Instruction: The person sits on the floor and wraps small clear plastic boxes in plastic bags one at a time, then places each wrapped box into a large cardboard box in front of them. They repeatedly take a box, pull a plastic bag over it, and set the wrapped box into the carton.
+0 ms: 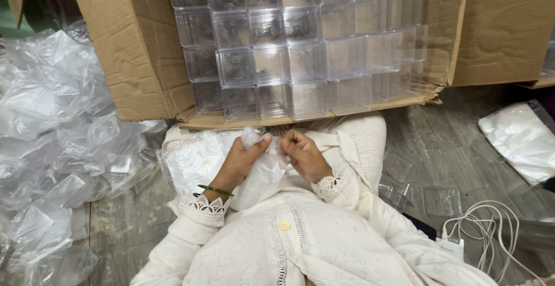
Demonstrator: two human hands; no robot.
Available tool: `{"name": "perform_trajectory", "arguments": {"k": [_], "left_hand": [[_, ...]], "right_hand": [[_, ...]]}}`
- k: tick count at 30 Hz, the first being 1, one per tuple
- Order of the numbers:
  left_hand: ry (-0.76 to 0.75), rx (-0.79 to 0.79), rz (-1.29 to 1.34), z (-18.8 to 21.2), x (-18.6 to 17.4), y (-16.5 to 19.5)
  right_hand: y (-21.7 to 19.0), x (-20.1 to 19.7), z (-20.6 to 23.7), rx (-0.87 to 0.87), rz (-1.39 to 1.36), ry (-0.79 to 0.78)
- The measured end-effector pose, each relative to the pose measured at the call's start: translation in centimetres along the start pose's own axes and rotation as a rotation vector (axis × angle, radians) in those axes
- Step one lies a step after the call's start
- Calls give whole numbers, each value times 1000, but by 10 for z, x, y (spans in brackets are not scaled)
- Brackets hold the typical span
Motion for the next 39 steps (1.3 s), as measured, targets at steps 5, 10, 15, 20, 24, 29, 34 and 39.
{"name": "perform_trajectory", "arguments": {"k": [5,10,15,20,24,29,34,39], "left_hand": [[-264,-266,241,-2,15,-1],[-509,2,194,-27,-4,31],[117,214,-464,-160,-16,-39],[330,199,-314,-205,-24,-110],[128,58,48,-179,-31,-128],[135,-20,-104,-154,-51,-153],[175,-44,-785,-152,-75,-163],[-256,-288,-154,-74,-59,-143]], "right_hand": [[-27,-22,-5,101,-84,-75],[-93,-57,11,57,439,-11],[-151,-69,-10,-548,1557,691],[-139,-95,-35,-530,1558,733],[-113,-140,-13,-456,1147,684],[-27,-182,-19,-251,531,467],[-16,-182,-10,-205,1152,612],[-47,-112,-8,-244,1053,405]]}}
Point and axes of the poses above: each hand's wrist, its own z-axis away from the middle knuckle, its own x-axis out of the palm, y = z × x, the point moved 9 cm from there along -z, towards the middle knuckle, and after that the axes turned 2 degrees about x, right-handed, at the moved point
